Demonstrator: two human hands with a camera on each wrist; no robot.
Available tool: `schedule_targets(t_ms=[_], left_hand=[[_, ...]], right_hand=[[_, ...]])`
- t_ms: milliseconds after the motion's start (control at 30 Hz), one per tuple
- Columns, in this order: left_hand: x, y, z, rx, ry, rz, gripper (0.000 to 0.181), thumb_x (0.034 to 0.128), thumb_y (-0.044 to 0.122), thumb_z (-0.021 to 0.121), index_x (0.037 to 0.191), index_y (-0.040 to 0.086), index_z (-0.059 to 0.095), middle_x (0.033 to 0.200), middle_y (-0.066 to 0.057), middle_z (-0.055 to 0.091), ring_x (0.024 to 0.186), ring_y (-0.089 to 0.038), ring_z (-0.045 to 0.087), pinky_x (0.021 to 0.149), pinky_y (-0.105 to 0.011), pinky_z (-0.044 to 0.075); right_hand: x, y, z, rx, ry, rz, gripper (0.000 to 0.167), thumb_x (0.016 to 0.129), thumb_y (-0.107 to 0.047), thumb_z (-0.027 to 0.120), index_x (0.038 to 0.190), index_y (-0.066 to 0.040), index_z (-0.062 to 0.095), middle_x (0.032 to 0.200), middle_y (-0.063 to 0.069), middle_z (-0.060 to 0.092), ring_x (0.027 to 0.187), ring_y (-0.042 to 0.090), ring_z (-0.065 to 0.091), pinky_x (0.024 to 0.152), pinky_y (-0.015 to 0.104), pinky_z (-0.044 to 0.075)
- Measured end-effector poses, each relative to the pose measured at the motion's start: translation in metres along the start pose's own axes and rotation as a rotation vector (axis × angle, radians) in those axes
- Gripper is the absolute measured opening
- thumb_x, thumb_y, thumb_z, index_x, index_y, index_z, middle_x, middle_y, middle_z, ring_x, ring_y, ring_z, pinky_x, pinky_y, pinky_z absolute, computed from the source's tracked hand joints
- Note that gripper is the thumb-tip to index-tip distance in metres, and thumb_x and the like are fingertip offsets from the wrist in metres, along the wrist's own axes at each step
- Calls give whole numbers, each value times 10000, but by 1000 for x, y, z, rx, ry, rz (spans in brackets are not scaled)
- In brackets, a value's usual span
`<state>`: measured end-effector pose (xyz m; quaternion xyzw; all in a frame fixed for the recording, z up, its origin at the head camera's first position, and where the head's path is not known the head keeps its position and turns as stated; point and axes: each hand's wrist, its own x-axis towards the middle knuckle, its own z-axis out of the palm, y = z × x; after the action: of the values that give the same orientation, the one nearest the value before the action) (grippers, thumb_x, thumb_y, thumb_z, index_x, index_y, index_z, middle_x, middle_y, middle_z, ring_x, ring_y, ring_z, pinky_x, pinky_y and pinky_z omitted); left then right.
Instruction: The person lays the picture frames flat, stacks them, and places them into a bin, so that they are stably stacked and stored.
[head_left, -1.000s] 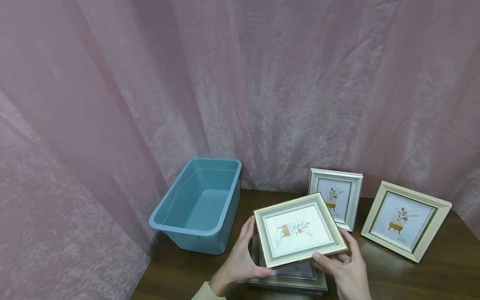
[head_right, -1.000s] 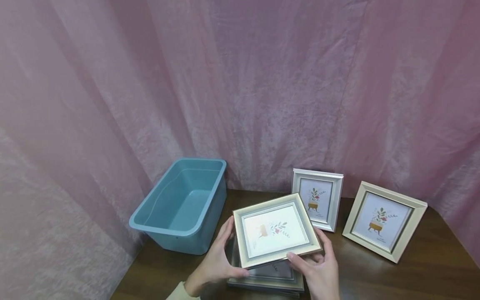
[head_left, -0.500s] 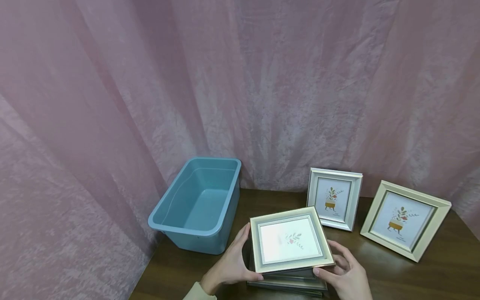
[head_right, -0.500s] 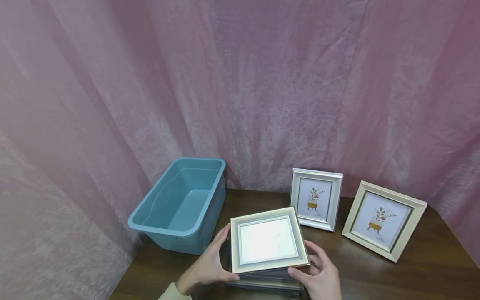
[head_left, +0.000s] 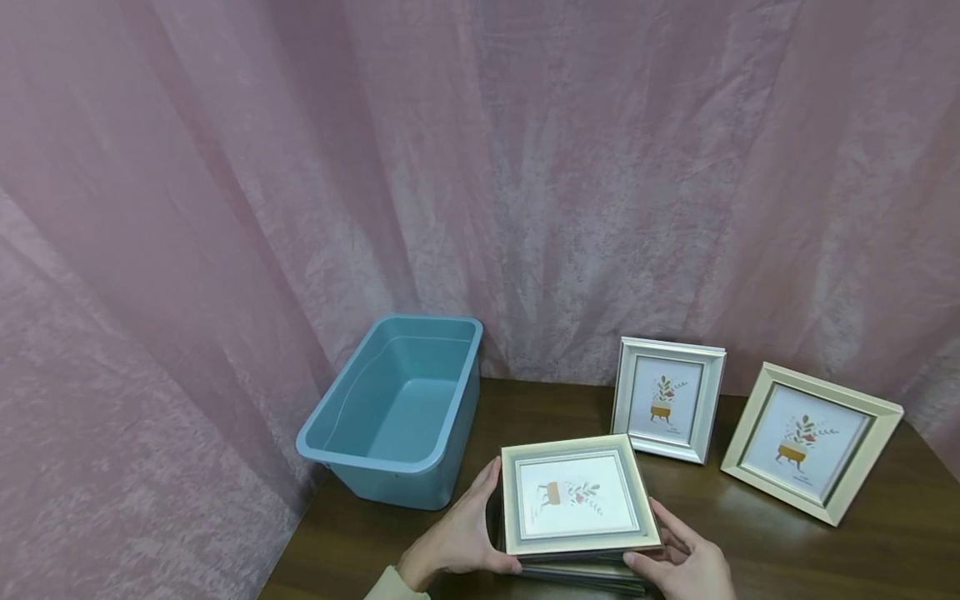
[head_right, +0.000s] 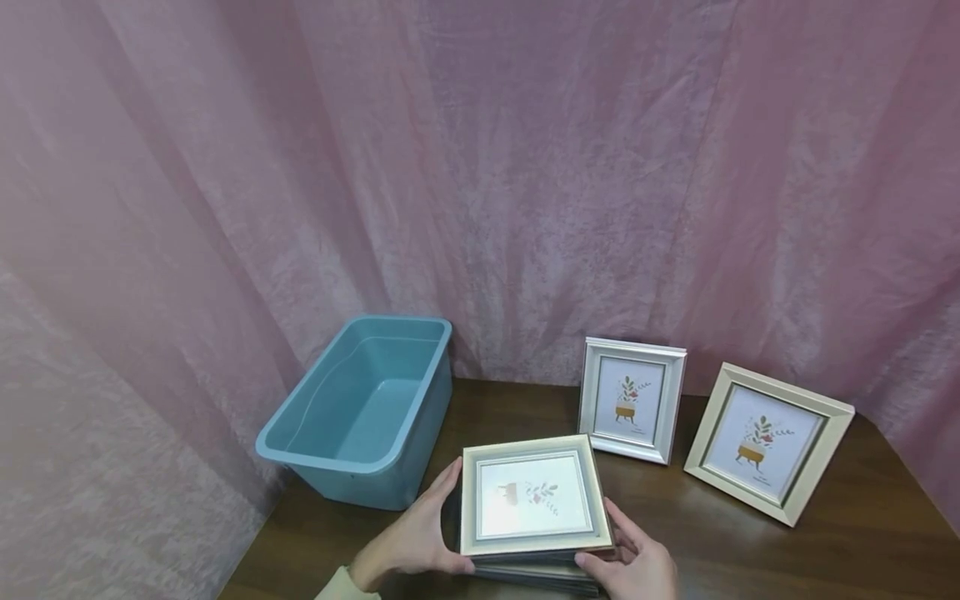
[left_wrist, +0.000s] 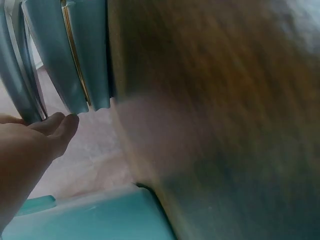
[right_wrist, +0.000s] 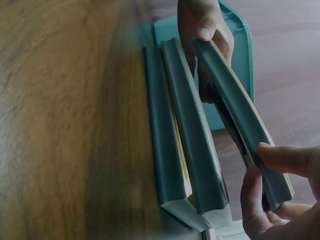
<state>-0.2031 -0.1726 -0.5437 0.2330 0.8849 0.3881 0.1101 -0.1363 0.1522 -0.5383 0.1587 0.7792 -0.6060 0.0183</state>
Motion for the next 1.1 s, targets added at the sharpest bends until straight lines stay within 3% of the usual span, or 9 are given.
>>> schedule_targets(t_ms=[200,533,767,1100], left_hand=[[0,-2,1,17,-19,-11,1491,683,450,1013,1735,-30,71,1831,-233,146,1683,-412,240,1332,-543,348],[0,-4,0,55,-41,-43,1478,681,433,1020,1730,-42,93,1821,-262,154,1672,-431,268,1336,-555,340],[2,-5,1,54,-69,-48,1474,682,400,1023,1733,-34,86,1821,-259,151,1671,-425,275,1343,-499,346],[5,-7,3,49,-87,-35,1498,683,393,1026,1734,-33,47,1821,-256,136,1668,-405,279,1358,-441,322]], right_hand=[[-1,7,2,-82,16,-23,900,711,-37,995,1516,40,598,969,26,803,722,5,713,655,198,578],[3,18,4,-213,46,-79,882,668,-147,1041,1454,10,671,1037,73,711,736,-50,643,674,174,540],[3,26,2,-224,51,-96,850,643,-150,1051,1408,0,712,1003,-17,701,755,-80,637,696,176,514],[6,26,-1,-241,21,-85,867,660,-160,1048,1432,10,691,1087,66,733,787,-60,673,720,175,518]])
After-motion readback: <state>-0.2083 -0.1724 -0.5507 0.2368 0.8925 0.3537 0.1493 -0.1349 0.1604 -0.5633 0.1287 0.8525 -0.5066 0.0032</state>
